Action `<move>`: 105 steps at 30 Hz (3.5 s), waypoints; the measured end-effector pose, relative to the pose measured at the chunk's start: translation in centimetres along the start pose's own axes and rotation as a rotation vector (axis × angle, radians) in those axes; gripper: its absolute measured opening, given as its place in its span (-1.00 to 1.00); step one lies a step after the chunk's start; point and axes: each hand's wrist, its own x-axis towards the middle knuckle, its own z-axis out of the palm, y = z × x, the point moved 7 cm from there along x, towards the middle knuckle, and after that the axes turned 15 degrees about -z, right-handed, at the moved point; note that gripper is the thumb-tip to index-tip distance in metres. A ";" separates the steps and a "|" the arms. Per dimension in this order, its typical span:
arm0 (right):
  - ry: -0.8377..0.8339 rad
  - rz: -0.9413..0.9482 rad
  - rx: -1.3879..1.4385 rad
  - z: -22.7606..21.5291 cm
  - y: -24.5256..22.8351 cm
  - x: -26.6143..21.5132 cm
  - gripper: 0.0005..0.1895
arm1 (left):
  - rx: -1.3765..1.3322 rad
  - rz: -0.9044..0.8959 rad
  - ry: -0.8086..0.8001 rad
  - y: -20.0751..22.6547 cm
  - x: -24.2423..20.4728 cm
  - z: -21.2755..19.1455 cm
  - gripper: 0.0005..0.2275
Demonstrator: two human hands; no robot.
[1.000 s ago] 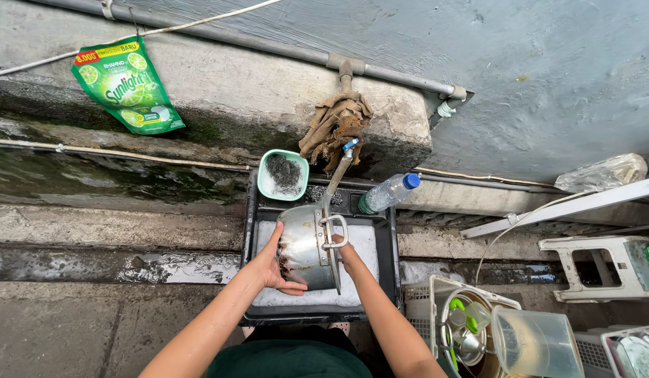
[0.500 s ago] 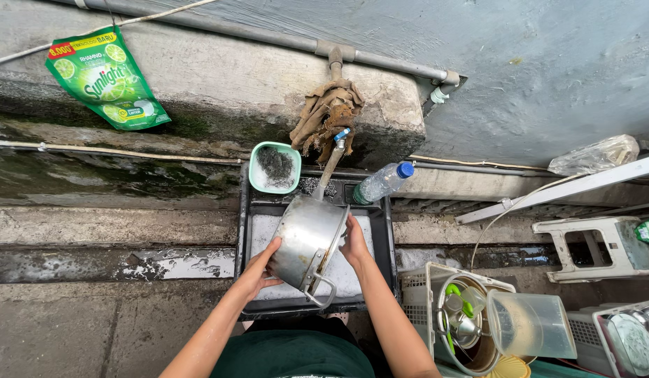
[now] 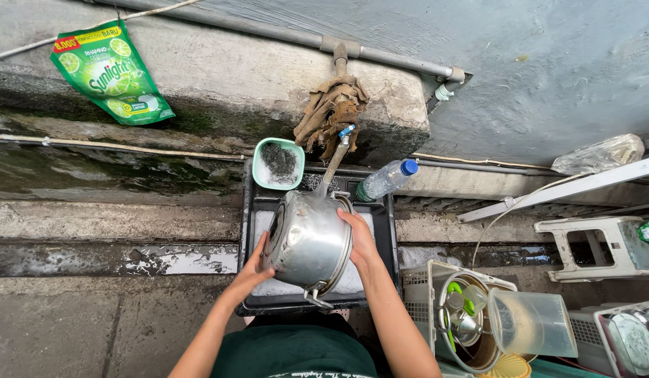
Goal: The person organizes dirty dishes into a basket, then washes a pot, a small metal funnel, and several bowls by hand using a sponge and a strainer under a faucet.
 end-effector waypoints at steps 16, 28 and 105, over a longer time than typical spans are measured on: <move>-0.102 0.038 -0.109 -0.1 -0.1 -2.8 -0.51 | -0.052 0.009 0.300 9.1 1.9 -2.0 -0.43; 0.080 -0.148 0.022 -7.9 0.3 -2.3 -0.58 | -0.093 0.246 0.056 8.5 13.6 -0.1 -0.56; 0.219 -0.322 -0.324 -1.9 -2.0 -10.9 -0.45 | 0.024 -0.079 0.202 4.3 14.6 2.9 -0.28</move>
